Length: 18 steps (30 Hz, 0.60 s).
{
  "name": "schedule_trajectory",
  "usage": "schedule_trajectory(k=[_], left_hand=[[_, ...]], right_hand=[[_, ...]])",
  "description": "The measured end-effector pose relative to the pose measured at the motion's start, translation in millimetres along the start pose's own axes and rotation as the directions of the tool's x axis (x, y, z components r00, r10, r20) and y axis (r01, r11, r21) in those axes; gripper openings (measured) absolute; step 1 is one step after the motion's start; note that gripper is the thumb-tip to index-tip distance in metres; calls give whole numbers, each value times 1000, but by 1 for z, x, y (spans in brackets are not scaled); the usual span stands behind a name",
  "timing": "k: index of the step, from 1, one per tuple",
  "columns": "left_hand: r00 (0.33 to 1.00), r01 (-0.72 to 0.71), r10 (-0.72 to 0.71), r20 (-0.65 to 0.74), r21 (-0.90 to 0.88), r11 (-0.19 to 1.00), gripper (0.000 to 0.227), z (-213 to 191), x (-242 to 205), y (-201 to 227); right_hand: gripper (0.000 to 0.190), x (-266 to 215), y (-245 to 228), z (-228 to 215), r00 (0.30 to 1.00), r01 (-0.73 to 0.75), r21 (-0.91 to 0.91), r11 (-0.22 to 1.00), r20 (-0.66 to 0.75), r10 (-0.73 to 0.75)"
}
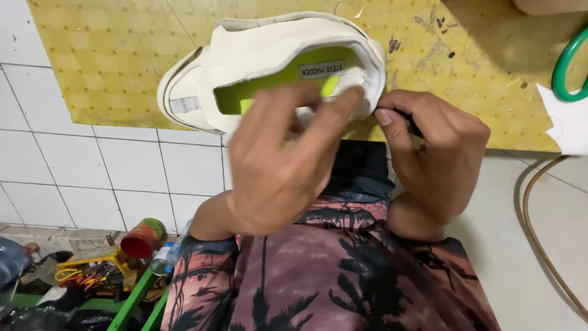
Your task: The person sews the upper part of a white shoe using a needle and thread. They repeatedly insert the needle into the shoe material and pull the thread through to secure the seam.
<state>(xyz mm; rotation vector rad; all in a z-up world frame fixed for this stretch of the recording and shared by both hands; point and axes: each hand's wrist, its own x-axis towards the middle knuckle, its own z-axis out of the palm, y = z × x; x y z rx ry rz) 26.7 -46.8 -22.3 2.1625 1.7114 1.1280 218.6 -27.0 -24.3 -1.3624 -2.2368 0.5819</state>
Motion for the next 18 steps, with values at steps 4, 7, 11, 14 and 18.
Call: schedule_trajectory(k=[4, 7, 11, 14, 18], left_hand=[[927, 38, -53, 371, 48, 998, 41, 2, 4, 3], [953, 58, -36, 302, -64, 996, 20, 5, 12, -1], [955, 72, -20, 295, -167, 983, 10, 13, 17, -7], [946, 116, -40, 320, -220, 969, 11, 6, 23, -10], [919, 193, 41, 393, -536, 822, 6, -14, 33, -12]], right_hand=[[20, 4, -4, 0, 1000, 19, 34, 999, -17, -19], [13, 4, 5, 0, 998, 33, 60, 998, -56, -30], [11, 4, 12, -1, 997, 49, 62, 997, -60, -46], [15, 2, 16, -1, 996, 76, 49, 996, -47, -74], [13, -1, 16, -2, 997, 67, 4, 998, -25, -67]])
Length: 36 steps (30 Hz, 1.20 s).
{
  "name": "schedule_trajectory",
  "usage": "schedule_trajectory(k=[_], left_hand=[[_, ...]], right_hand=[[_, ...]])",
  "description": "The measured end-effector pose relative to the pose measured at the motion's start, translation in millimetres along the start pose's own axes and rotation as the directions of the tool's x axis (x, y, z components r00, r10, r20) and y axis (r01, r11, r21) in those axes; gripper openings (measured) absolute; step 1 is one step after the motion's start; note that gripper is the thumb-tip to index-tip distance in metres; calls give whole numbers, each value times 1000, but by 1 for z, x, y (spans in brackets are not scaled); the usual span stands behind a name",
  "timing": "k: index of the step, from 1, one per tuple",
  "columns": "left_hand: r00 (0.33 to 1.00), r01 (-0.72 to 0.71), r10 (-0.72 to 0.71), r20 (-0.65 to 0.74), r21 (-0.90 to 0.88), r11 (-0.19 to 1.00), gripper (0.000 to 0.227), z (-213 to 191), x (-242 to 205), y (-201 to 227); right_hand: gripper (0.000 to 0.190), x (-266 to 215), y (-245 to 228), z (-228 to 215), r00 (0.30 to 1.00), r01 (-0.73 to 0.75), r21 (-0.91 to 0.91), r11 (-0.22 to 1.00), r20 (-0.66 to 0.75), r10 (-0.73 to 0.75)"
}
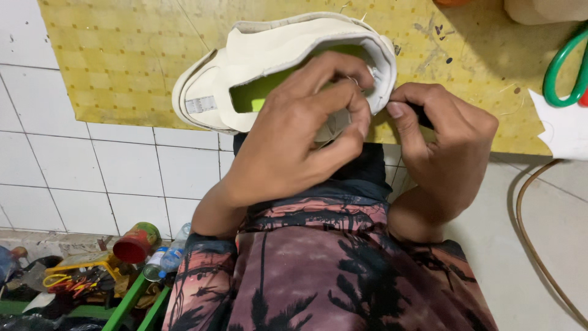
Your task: The person sews the upper part of a white shoe using a needle and thread. They repeatedly insert the needle into the shoe material and pull the thread through to secure the seam.
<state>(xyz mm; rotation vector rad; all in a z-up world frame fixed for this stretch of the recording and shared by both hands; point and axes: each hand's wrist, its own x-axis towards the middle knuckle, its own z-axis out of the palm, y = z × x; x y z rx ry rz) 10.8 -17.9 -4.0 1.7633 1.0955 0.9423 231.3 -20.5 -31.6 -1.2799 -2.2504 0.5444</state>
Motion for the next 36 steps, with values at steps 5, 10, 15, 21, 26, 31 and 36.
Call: schedule_trajectory(k=[5, 10, 15, 21, 26, 31, 36], left_hand=[[992, 71, -27, 123, -369, 927, 19, -4, 3, 10], [994, -105, 111, 2, 348, 931, 16, 30, 1, -18], [995, -99, 77, 68, 456, 884, 21, 24, -5, -11], [991, -129, 134, 15, 399, 908, 25, 24, -21, -27], [967, -196, 236, -93, 315, 929, 18, 28, -19, -38], [952, -209, 278, -127, 392, 896, 9, 23, -12, -31], [974, -173, 220, -59, 434, 884, 8, 23, -10, -33]], right_hand=[[7, 2, -6, -1, 999, -43, 15, 999, 23, 42], [10, 2, -10, 2, 999, -51, 41, 998, -9, 51], [7, 2, -16, 3, 992, -126, 50, 991, -16, 127], [7, 3, -14, 5, 992, -111, 89, 990, -46, 116], [4, -3, -6, 1, 994, -110, 102, 989, 6, 110], [13, -1, -22, 1, 932, -275, 486, 830, -77, 354], [14, -32, 6, 21, 960, -118, 948, 296, 32, 278]])
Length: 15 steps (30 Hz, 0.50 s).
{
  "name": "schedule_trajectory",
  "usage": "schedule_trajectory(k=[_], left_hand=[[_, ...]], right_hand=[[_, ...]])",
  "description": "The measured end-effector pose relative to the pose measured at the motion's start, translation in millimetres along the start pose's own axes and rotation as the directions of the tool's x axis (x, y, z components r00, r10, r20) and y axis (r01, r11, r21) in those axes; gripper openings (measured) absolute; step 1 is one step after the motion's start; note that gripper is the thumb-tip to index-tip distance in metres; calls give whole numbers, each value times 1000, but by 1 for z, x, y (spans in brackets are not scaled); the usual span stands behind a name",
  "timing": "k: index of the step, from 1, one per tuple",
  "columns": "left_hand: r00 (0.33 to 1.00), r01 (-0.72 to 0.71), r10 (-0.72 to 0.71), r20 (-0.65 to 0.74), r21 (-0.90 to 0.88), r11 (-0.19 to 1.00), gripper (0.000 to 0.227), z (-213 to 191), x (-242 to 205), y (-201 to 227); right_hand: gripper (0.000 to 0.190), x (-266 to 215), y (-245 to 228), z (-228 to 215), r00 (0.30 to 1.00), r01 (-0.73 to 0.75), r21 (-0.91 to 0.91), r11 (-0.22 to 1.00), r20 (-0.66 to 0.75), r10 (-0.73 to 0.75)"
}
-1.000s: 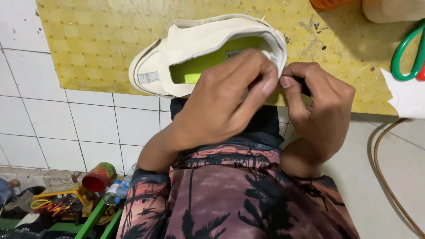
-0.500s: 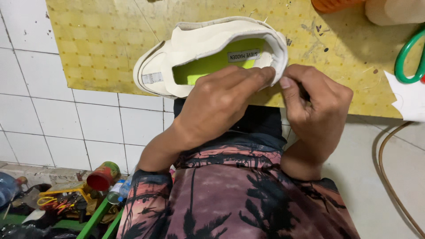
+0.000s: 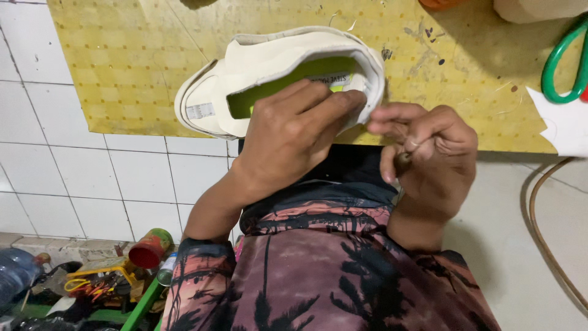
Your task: The person sews the upper part of a white shoe using a needle and thread. They repeatedly insert the needle into the shoe material and pull the thread through to secure the seam.
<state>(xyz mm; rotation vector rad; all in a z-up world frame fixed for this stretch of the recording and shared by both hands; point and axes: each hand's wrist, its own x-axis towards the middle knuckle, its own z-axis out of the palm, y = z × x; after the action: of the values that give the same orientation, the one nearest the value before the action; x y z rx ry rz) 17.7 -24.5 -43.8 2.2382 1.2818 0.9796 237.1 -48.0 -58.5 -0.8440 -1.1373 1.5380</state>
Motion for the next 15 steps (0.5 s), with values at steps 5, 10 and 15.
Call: schedule_trajectory(k=[5, 10, 15], left_hand=[[997, 45, -57, 56, 193, 980, 21, 1, -4, 3], [985, 139, -153, 78, 168, 976, 36, 3, -8, 6], [982, 169, -182, 58, 173, 970, 23, -3, -6, 8]], right_hand=[[27, 7, -14, 29, 924, -43, -486, 873, -352, -151], [22, 7, -30, 14, 994, -111, -356, 928, -63, 94], [76, 10, -19, -36, 910, 73, -228, 971, 414, 29]])
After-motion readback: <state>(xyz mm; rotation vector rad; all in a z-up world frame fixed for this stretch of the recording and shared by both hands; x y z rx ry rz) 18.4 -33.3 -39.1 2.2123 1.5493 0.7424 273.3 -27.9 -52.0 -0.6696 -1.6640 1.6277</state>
